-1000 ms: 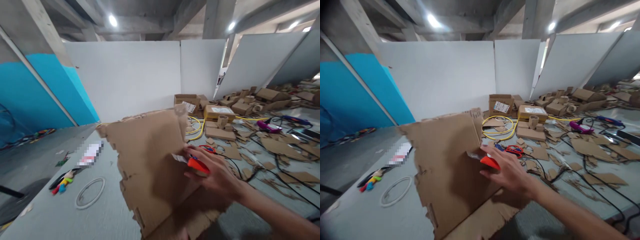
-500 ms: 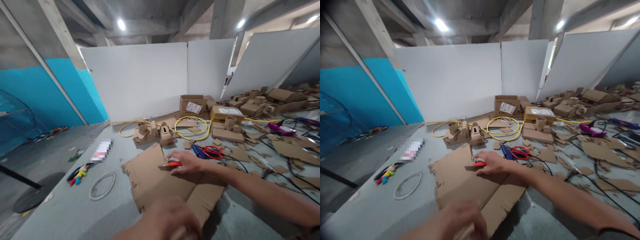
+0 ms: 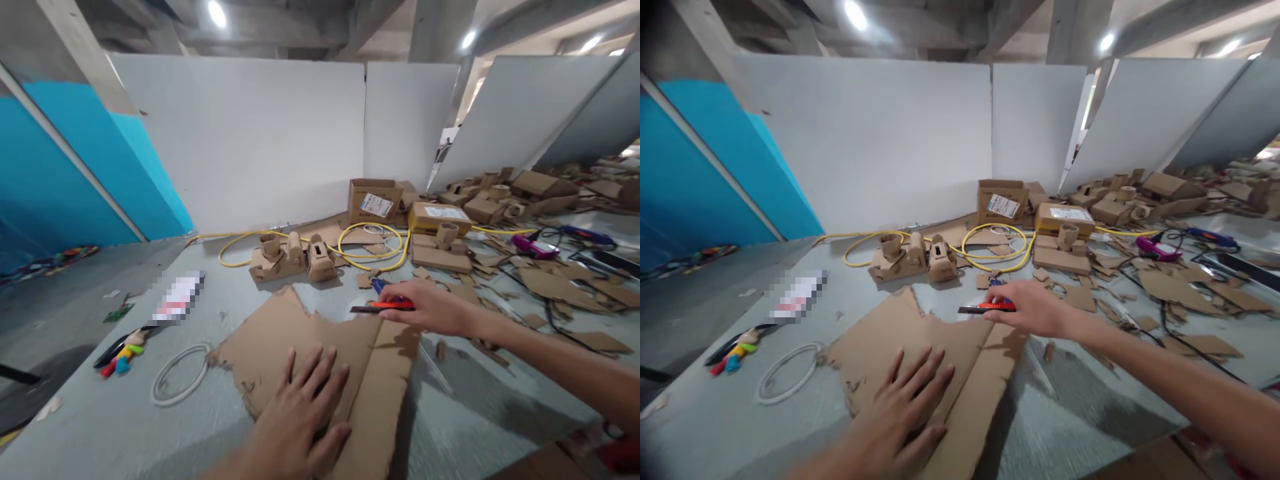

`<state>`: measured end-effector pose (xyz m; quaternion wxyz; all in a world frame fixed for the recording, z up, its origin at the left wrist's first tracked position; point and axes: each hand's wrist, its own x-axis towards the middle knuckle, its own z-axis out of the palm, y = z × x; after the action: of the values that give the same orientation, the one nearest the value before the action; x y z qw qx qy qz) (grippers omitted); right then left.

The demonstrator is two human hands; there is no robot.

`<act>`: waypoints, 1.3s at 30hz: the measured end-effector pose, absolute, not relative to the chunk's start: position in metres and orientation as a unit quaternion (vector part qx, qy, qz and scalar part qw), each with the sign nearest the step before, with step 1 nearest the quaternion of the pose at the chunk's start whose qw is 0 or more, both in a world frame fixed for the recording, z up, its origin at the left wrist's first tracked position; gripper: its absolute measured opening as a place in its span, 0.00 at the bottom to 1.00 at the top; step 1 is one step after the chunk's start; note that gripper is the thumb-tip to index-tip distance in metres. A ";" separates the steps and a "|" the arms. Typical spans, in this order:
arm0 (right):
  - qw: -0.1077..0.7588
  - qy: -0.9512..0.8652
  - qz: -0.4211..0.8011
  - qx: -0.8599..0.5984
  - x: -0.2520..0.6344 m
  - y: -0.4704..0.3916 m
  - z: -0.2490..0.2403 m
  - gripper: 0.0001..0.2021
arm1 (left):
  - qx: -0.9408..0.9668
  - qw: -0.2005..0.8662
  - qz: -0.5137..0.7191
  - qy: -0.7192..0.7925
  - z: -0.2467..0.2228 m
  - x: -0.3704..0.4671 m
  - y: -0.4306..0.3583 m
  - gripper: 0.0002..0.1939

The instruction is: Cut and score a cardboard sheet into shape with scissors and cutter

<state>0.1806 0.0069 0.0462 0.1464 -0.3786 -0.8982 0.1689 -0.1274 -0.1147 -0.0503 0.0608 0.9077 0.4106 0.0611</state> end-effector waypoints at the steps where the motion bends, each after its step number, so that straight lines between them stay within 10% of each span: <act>1: 0.131 -0.905 0.144 -0.377 0.186 0.001 0.050 0.19 | 0.898 0.039 0.072 0.432 -0.057 -0.125 -0.116 0.35; 39: 0.025 -0.940 -0.031 -0.339 0.165 0.020 -0.005 0.18 | 0.864 0.078 0.116 0.484 -0.052 -0.095 -0.076 0.32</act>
<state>0.1645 0.0196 -0.0055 0.0247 -0.3394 -0.9398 -0.0312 -0.0946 -0.0761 -0.0521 0.0779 0.8636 0.4843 0.1162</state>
